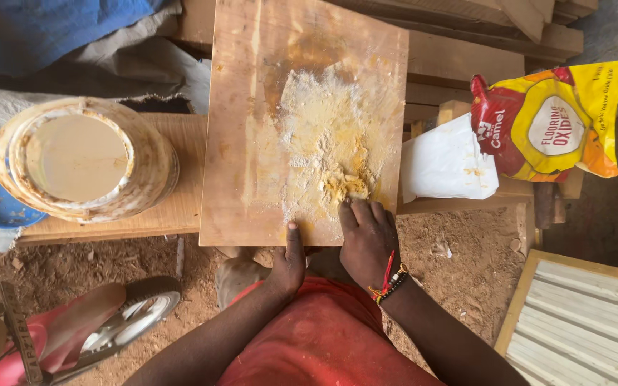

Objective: The person mixes a yellow paste with a white powder on a wooden board using a scraper, then applies the mixture to a long wooden plank resting on a metal frame.

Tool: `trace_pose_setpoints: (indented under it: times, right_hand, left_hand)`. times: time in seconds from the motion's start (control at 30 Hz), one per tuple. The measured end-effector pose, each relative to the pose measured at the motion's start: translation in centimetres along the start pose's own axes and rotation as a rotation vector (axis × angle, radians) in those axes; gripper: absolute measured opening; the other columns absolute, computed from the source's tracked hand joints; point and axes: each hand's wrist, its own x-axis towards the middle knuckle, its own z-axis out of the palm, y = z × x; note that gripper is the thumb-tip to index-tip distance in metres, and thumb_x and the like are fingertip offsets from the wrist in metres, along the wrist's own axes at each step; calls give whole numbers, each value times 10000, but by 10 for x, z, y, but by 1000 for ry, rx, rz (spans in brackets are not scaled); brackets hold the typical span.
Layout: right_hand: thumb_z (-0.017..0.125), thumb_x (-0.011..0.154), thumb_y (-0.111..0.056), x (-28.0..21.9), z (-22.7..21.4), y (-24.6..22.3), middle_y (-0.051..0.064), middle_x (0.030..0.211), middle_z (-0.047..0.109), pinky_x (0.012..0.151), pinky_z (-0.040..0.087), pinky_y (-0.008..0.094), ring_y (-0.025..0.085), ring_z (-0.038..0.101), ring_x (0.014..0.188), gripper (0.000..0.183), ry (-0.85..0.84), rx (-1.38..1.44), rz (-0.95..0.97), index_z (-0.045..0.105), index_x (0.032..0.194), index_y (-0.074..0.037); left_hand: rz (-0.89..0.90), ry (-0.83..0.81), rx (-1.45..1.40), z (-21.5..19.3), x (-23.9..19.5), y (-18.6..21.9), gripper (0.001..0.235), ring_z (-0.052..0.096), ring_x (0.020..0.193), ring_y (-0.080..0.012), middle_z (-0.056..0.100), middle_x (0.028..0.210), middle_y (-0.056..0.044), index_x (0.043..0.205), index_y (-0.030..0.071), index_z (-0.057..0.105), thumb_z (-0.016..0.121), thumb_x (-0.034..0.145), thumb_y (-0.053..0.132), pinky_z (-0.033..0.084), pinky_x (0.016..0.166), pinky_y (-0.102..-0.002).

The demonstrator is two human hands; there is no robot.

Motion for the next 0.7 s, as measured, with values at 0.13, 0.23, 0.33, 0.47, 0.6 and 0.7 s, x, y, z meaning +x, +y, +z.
trace_pose_setpoints:
  times: [0.13,0.23,0.33,0.47,0.6,0.7]
  right_hand:
    - [594,778,14,5,-24,17,117,1093,669,880,472,445,283,598,991,343,-187,69,6,689,1107,5]
    - [572,793,53,17,-30,19,148,1189,671,958,472,441,309,598,1097,414,80,128,-57,671,1194,31]
    - [581,794,44,24,-20,10,140,1178,690,917,453,461,316,608,1099,391,62,67,0,685,1169,6]
    - [581,791,46,13,-12,5,148,1174,693,931,466,452,320,613,1117,381,20,72,-26,682,1156,4]
    - [550,826,62,-3,-13,34,89,1102,732,949,526,378,236,676,1057,372,-26,299,-48,714,1140,-50]
    - [565,951,14,0,-10,72,138,973,734,788,583,391,249,724,879,363,-179,831,304,712,1278,-42]
  left_hand:
    - [12,-47,208,-4,-2,16,743,517,804,-210,561,860,-157,998,-115,596,336,1099,573,462,748,-368]
    - [103,-134,240,-3,-9,35,796,630,1016,-216,696,1064,-181,1158,-108,649,308,1045,602,525,957,-371]
    - [41,-154,314,-2,-16,46,857,662,1151,-245,723,1178,-214,1258,-103,601,260,1012,644,495,1036,-378]
    - [7,-125,282,5,-18,54,911,669,1182,-291,730,1193,-256,1289,-119,576,260,987,681,502,1056,-402]
    - [28,-107,369,2,-20,58,970,640,1208,-287,752,1189,-243,1258,-119,631,280,961,735,439,1086,-392]
    - [-34,-273,288,-6,-21,67,942,711,1130,-343,776,1146,-264,1251,-95,661,281,958,716,516,1043,-403]
